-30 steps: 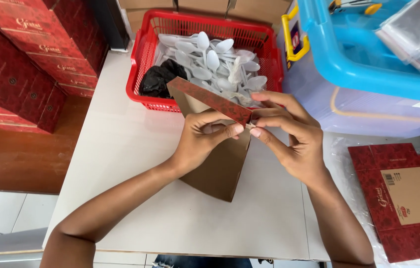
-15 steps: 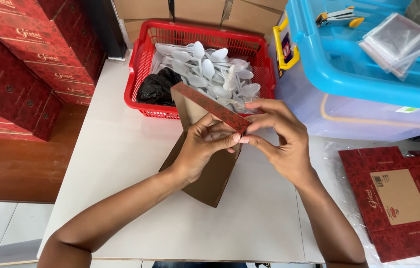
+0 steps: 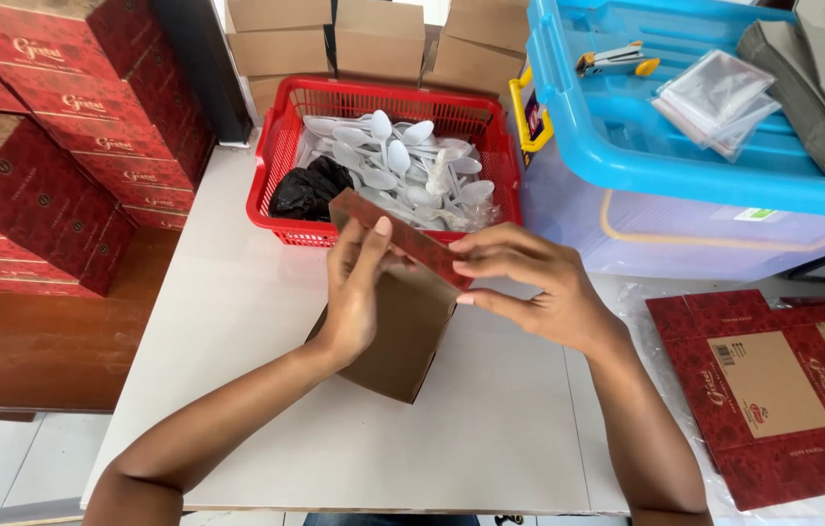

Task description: The person assembles a flat-packed cardboard box by folding and tucking the flaps into place. They then place the finished box on a stack of similar boxes and begin assembling a second box from another flat sheet.

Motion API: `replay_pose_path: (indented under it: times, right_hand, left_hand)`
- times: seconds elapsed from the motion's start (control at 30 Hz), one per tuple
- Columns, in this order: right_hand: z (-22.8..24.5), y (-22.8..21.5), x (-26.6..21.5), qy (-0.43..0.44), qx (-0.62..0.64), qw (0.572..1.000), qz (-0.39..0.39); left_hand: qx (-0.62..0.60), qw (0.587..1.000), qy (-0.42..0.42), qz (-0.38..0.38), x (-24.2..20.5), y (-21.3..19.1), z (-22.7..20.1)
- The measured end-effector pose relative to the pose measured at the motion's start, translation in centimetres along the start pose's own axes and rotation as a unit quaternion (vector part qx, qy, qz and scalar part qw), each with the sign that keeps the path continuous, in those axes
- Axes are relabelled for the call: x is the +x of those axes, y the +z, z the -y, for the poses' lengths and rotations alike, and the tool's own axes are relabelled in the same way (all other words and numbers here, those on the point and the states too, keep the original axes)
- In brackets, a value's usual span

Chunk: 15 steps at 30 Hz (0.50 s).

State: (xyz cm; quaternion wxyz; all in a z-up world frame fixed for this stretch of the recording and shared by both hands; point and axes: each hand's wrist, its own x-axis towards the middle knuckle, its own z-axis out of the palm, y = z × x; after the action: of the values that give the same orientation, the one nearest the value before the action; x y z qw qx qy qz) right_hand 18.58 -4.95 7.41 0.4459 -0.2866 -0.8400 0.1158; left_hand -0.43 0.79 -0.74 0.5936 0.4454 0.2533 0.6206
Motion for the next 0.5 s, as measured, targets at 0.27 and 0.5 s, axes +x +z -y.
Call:
replay_pose_path:
  times: [0.27,0.5]
  right_hand:
    - [1.4,-3.2,-0.3,0.06,-0.004,0.992,0.113]
    - [1.3,-1.9,-0.8,0.146,-0.054,0.973,0.172]
  left_hand:
    - [0.449,0.804,0.37,0.122,-1.7,-0.2,-1.1]
    - [0.538,0.723,0.35,0.255,-3.3,0.6,4.6]
